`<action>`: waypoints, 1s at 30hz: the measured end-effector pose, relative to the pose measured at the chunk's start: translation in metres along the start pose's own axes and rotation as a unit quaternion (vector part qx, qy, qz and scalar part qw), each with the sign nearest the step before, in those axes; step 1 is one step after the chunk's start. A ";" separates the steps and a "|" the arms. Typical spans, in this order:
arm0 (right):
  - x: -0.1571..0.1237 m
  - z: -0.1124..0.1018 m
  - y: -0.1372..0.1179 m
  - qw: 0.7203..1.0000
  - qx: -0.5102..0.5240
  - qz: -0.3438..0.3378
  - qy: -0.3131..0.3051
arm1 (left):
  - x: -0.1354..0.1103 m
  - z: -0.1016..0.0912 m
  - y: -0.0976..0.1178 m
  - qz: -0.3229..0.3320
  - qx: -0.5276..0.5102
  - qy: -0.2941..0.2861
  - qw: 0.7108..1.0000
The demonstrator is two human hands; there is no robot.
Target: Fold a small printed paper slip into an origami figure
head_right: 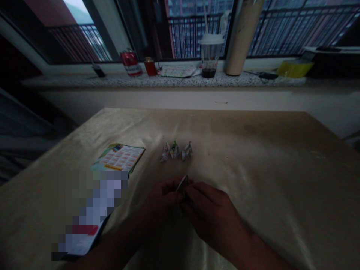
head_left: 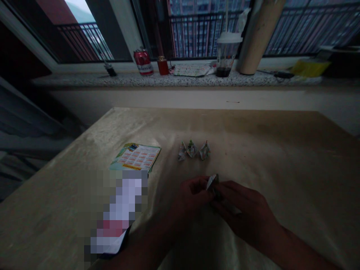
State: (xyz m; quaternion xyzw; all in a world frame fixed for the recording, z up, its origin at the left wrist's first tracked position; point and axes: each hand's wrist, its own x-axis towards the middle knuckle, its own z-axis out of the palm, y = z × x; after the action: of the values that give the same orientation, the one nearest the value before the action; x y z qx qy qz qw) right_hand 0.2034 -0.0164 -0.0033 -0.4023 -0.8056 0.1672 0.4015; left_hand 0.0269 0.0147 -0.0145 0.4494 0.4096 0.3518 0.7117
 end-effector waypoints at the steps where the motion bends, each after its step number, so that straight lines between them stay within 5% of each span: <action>1: 0.000 0.000 0.001 1.000 -0.006 0.001 -0.006 | 0.000 0.000 0.000 -0.002 -0.015 0.005 1.000; 12: 0.007 -0.008 0.004 0.995 -0.052 0.021 -0.079 | 0.004 0.006 -0.005 -0.021 -0.133 0.015 0.991; 18: 0.071 -0.032 0.022 0.983 -0.069 0.109 -0.130 | 0.002 -0.001 0.000 -0.002 -0.164 0.092 0.982; 23: 0.126 -0.031 0.057 0.965 -0.104 0.139 -0.196 | -0.002 -0.003 0.001 -0.013 -0.143 0.120 0.982; 30: 0.145 -0.019 0.070 0.938 -0.140 0.166 -0.271 | -0.005 -0.002 0.002 -0.019 -0.122 0.133 0.983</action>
State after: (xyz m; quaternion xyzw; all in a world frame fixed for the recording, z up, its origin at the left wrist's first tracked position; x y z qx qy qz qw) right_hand 0.2029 0.1393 0.0409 -0.5218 -0.8209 0.2197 0.0741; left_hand 0.0232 0.0117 -0.0122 0.3002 0.4629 0.4419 0.7073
